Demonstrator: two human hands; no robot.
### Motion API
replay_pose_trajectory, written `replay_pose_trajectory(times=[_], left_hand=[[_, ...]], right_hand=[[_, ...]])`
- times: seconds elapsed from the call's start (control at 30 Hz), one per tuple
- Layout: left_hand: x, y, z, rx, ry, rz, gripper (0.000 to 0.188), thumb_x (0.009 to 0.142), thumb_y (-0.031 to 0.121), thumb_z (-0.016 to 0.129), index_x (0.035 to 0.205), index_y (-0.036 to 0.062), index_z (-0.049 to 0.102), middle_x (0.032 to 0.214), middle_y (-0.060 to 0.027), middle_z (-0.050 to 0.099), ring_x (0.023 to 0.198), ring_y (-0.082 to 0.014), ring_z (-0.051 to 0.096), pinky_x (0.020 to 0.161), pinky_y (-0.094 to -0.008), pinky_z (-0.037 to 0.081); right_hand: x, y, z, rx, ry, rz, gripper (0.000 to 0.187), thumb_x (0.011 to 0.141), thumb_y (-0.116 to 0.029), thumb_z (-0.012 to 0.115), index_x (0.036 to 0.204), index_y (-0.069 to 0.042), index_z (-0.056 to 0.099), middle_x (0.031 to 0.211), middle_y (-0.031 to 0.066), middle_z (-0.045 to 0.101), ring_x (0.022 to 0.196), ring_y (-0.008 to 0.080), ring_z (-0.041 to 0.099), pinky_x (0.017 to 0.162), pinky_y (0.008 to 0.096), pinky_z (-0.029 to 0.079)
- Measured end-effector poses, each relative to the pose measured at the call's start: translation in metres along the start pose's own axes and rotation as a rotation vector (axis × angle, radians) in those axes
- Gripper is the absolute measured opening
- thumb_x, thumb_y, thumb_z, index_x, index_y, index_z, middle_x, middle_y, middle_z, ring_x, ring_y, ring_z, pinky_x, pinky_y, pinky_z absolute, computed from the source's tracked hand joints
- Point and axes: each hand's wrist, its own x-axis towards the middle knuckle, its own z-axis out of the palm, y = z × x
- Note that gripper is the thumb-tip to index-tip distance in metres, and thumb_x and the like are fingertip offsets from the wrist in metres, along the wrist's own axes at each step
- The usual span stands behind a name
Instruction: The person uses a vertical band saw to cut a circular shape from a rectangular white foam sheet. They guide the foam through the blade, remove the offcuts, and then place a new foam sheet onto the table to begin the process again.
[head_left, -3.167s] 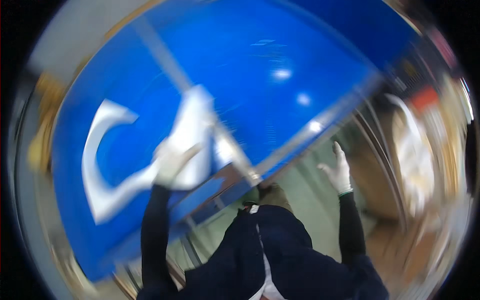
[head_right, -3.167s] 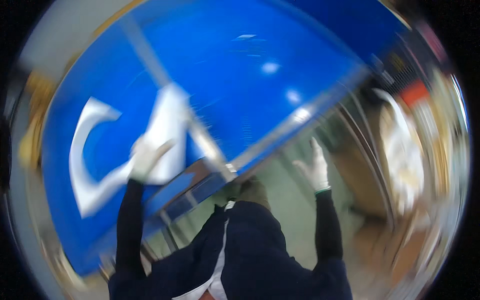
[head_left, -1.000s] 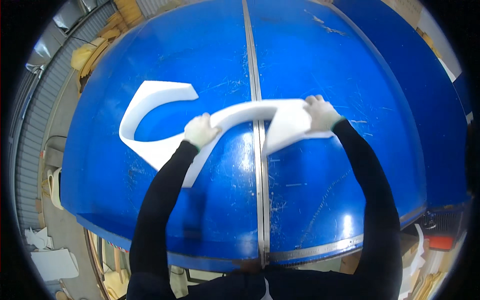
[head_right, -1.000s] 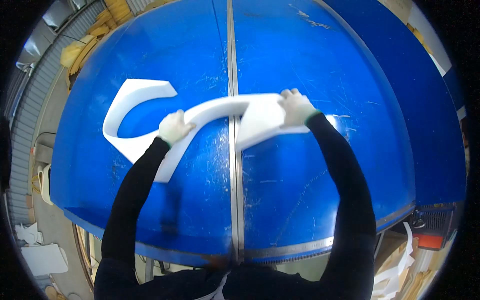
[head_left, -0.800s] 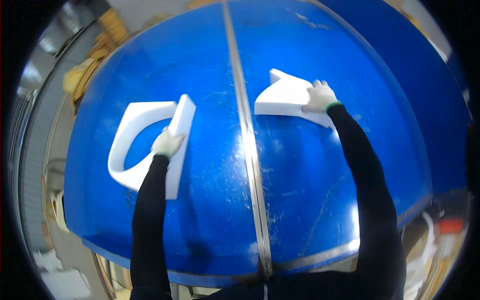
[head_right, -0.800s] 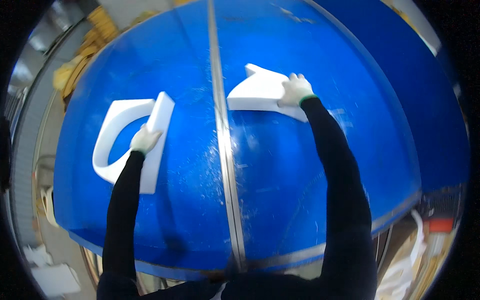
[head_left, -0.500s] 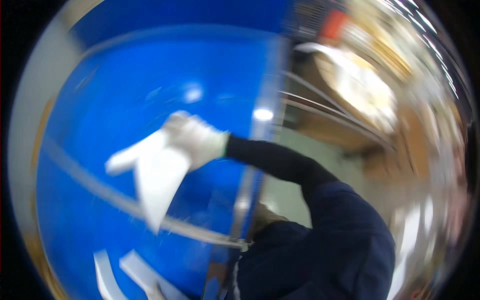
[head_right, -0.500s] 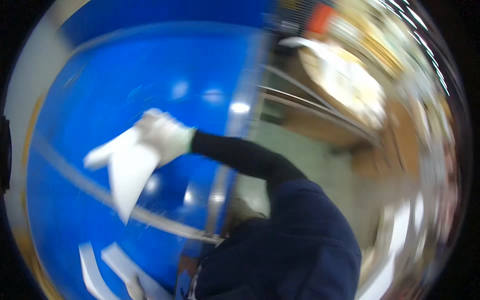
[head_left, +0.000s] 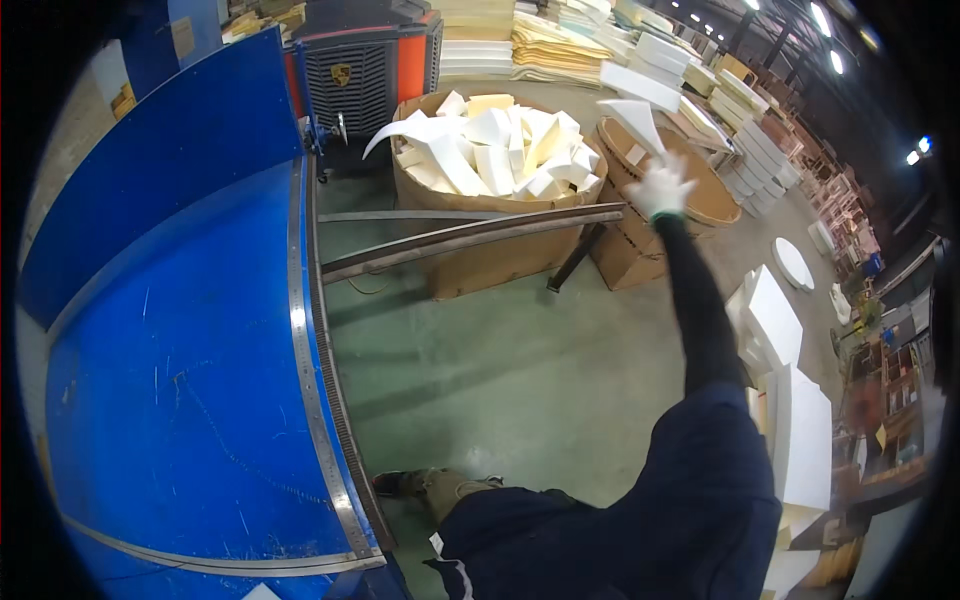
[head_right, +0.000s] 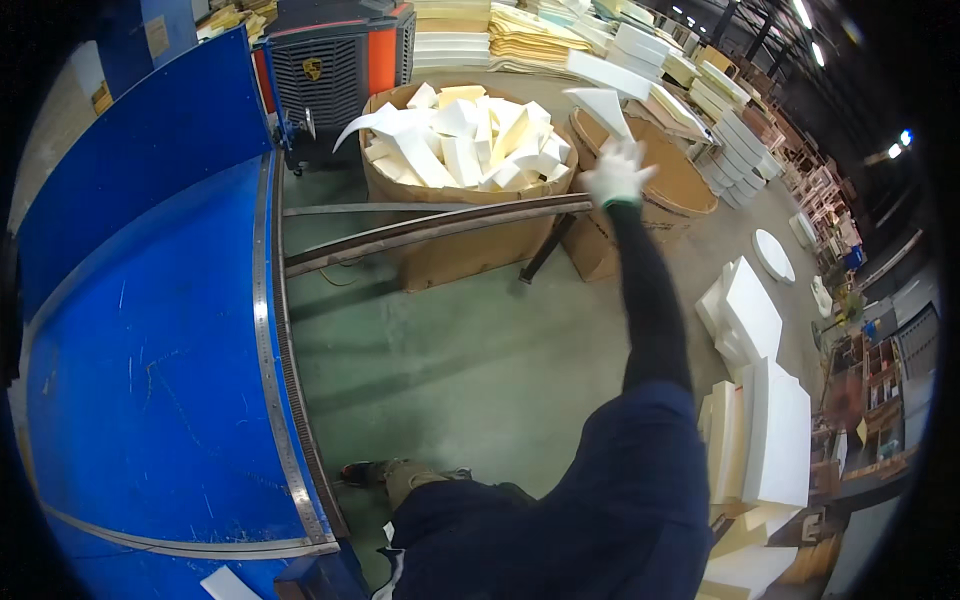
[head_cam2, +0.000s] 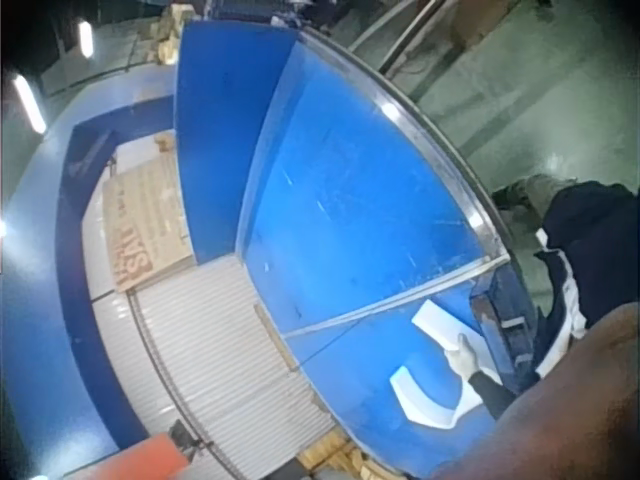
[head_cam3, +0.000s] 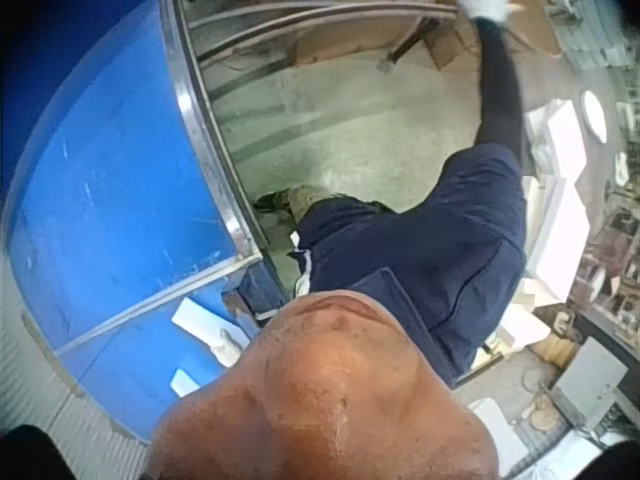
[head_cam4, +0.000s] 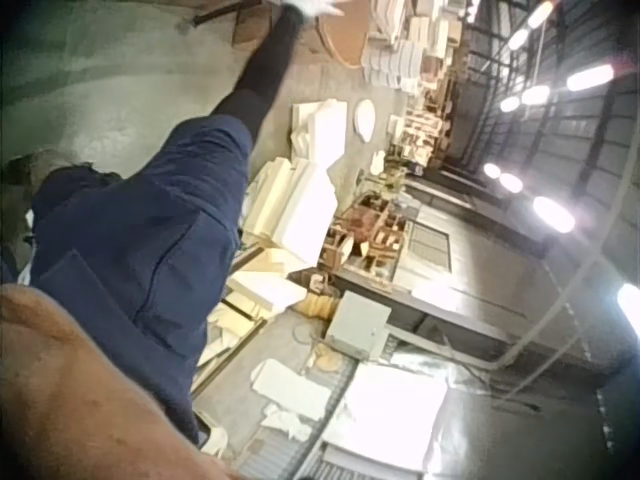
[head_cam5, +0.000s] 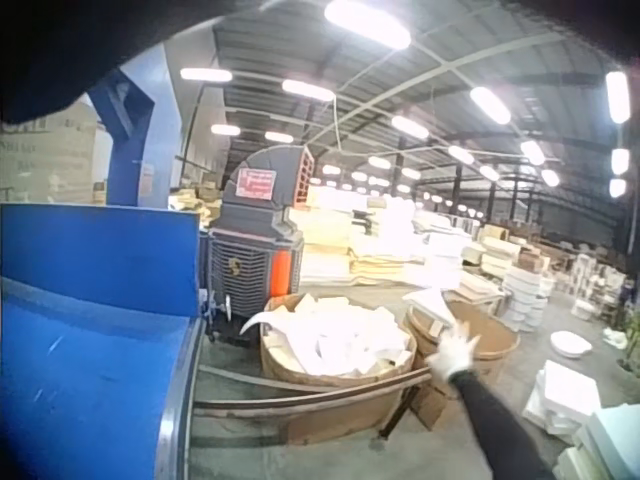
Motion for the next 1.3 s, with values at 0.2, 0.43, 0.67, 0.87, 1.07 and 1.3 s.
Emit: replay_pose_trajectory(times=[0.2, 0.43, 0.67, 0.87, 1.07, 1.3], left_hand=[[0.034, 0.117, 0.037, -0.136, 0.037, 0.369, 0.083, 0.084, 0.053, 0.072, 0.132, -0.0122, 0.052, 0.130, -0.0350, 0.056, 0.125, -0.0443, 0.054, 0.109, -0.0473, 0.041], [0.028, 0.080, -0.005, 0.063, 0.240, 0.398, 0.093, 0.082, 0.043, 0.075, 0.149, -0.0081, 0.035, 0.152, -0.0348, 0.037, 0.144, -0.0457, 0.035, 0.121, -0.0493, 0.027], [0.006, -0.017, -0.043, 0.605, 0.091, 0.087, 0.128, 0.057, 0.035, 0.090, 0.161, 0.0077, 0.020, 0.165, -0.0278, 0.019, 0.152, -0.0501, 0.016, 0.122, -0.0663, 0.006], [0.134, -0.064, -0.081, 0.472, 0.179, -0.073, 0.091, 0.062, 0.056, 0.088, 0.127, -0.0005, 0.058, 0.136, -0.0242, 0.054, 0.133, -0.0456, 0.046, 0.117, -0.0571, 0.027], [0.257, -0.150, -0.073, 0.391, 0.447, -0.336, 0.074, 0.078, 0.067, 0.074, 0.111, 0.0023, 0.063, 0.108, -0.0189, 0.068, 0.105, -0.0388, 0.067, 0.087, -0.0481, 0.056], [0.170, -0.233, -0.084, 0.197, 0.389, -0.530, 0.060, 0.086, 0.055, 0.071, 0.120, 0.0056, 0.066, 0.106, -0.0234, 0.072, 0.102, -0.0426, 0.069, 0.088, -0.0516, 0.053]], right_hand=[[-0.263, -0.274, -0.005, 1.223, -0.394, -0.852, 0.068, 0.077, -0.025, 0.085, 0.134, -0.003, 0.055, 0.146, 0.0235, 0.050, 0.137, 0.0476, 0.044, 0.113, 0.0518, 0.040], [-0.456, -0.453, -0.301, 1.421, -0.086, -2.152, 0.110, 0.062, -0.037, 0.092, 0.148, 0.003, 0.038, 0.151, 0.0233, 0.044, 0.145, 0.0438, 0.035, 0.120, 0.0568, 0.028], [-0.531, -0.544, -0.320, 0.959, 0.053, -2.480, 0.081, 0.059, -0.050, 0.090, 0.119, -0.004, 0.059, 0.107, 0.0136, 0.062, 0.107, 0.0348, 0.060, 0.104, 0.0474, 0.041], [-0.551, -0.691, -0.348, 0.964, 0.146, -2.476, 0.041, 0.074, -0.032, 0.081, 0.100, -0.009, 0.058, 0.093, 0.0109, 0.063, 0.090, 0.0317, 0.066, 0.079, 0.0445, 0.053], [-0.623, -0.850, -0.415, 1.110, 0.229, -2.145, 0.018, 0.084, -0.016, 0.065, 0.099, -0.009, 0.057, 0.085, 0.0121, 0.069, 0.081, 0.0326, 0.072, 0.068, 0.0464, 0.057], [-0.558, -0.928, -0.404, 0.764, -0.230, -1.800, 0.045, 0.081, -0.040, 0.072, 0.110, -0.006, 0.066, 0.108, 0.0210, 0.073, 0.102, 0.0391, 0.071, 0.088, 0.0500, 0.056]])
